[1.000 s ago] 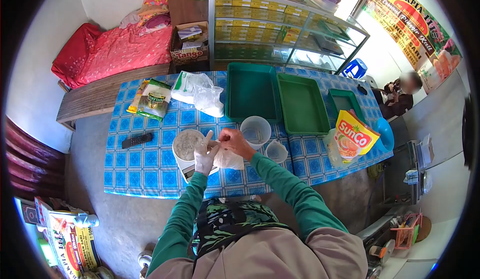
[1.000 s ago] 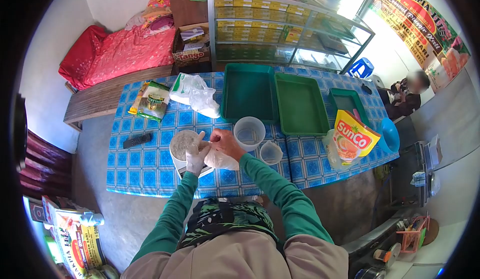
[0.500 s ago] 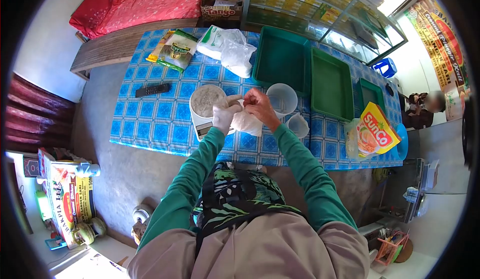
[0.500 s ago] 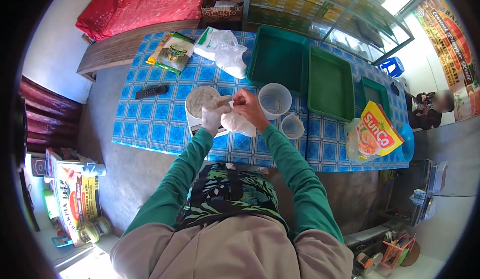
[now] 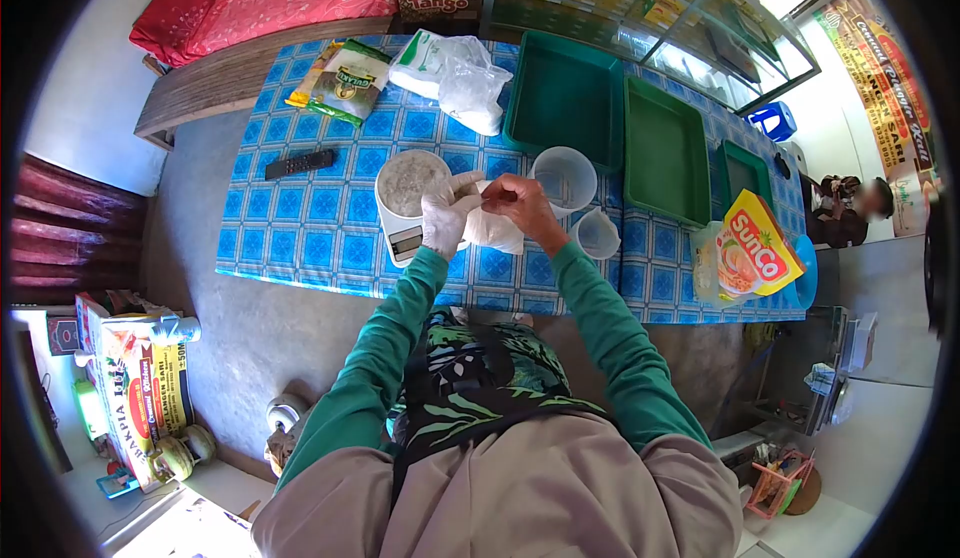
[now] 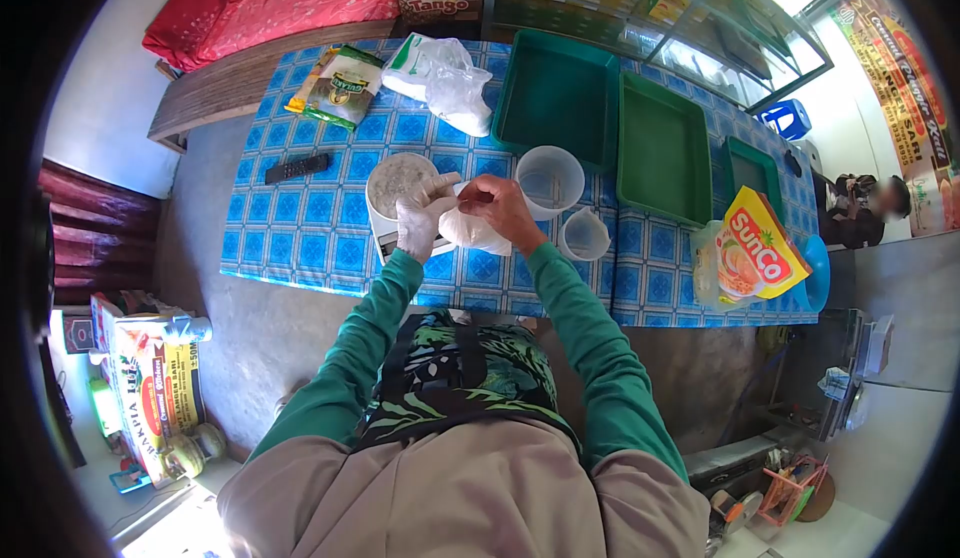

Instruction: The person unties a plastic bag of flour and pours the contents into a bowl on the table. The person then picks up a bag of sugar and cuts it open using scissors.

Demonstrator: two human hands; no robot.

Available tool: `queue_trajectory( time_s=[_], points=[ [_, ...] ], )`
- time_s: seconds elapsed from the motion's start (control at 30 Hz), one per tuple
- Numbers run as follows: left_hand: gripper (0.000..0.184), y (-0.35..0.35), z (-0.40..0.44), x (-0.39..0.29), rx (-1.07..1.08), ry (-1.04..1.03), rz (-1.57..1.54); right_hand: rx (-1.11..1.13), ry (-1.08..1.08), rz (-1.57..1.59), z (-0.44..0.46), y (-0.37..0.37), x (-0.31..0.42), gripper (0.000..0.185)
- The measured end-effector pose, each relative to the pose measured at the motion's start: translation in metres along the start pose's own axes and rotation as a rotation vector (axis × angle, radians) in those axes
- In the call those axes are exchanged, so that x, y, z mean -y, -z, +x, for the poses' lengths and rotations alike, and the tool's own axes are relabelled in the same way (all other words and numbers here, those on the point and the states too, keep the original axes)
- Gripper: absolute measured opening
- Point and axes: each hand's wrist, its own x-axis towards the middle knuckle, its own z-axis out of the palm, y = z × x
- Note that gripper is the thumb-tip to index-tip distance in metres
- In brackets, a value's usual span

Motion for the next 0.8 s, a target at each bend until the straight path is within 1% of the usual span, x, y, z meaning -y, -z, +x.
queue_trajectory(
  time_s=[0.07,0.13,0.2,0.33,0.37,0.4,0.43,0.47,0.5,0.53,0.57,0.63,0.67,0.7,0.77,0.8],
  points=[
    [0.036,0.001,0.001,0.001,0.002,0.004,0.011,0.005,0.013,-0.027,0.001,0.002,0.000,0.014],
    [0.031,0.003,0.008,0.006,-0.059,0.091,-0.263,0.013,0.027,-0.055,0.003,0.006,-0.003,0.014],
    [0.029,0.010,0.008,0.008,-0.068,0.121,-0.236,0.013,-0.006,-0.127,0.005,0.008,-0.005,0.013],
    [0.024,0.012,0.003,0.010,-0.053,0.178,-0.238,-0.046,0.015,-0.120,0.000,0.000,-0.009,0.012],
    [0.024,0.011,0.003,0.012,-0.057,0.176,-0.239,-0.062,0.097,-0.249,-0.001,-0.004,-0.009,0.013],
    [0.022,0.011,0.003,0.015,-0.048,0.205,-0.345,-0.080,0.182,-0.378,-0.001,-0.008,-0.009,0.013],
    [0.022,0.011,0.003,0.018,-0.037,0.237,-0.451,-0.080,0.182,-0.377,-0.002,-0.011,-0.010,0.013],
    [0.022,0.012,0.003,0.021,-0.036,0.238,-0.451,-0.100,0.216,-0.435,-0.003,-0.013,-0.011,0.015],
    [0.020,0.012,0.003,0.021,-0.079,0.255,-0.399,-0.120,0.251,-0.493,-0.004,-0.014,-0.012,0.017],
    [0.019,0.013,0.003,0.020,-0.124,0.270,-0.346,-0.121,0.252,-0.495,-0.005,-0.013,-0.013,0.017],
    [0.019,0.014,0.004,0.019,-0.124,0.268,-0.346,-0.145,0.220,-0.435,-0.005,-0.012,-0.013,0.017],
    [0.016,0.012,-0.001,0.004,-0.385,-0.258,0.446,-0.167,0.186,-0.375,-0.006,-0.012,-0.013,0.016],
    [0.013,0.009,-0.005,-0.002,-0.361,-0.411,0.458,-0.157,0.181,-0.392,-0.006,-0.010,-0.012,0.016],
    [0.013,0.006,-0.007,-0.009,-0.360,-0.408,0.456,-0.145,0.172,-0.409,-0.007,-0.009,-0.012,0.016],
    [0.009,0.004,-0.014,-0.016,-0.085,-0.559,0.790,-0.142,0.176,-0.411,-0.009,-0.011,-0.010,0.016],
    [0.008,0.002,-0.010,-0.010,-0.110,-0.613,0.847,-0.146,0.190,-0.411,-0.007,-0.013,-0.009,0.016]
  ],
)
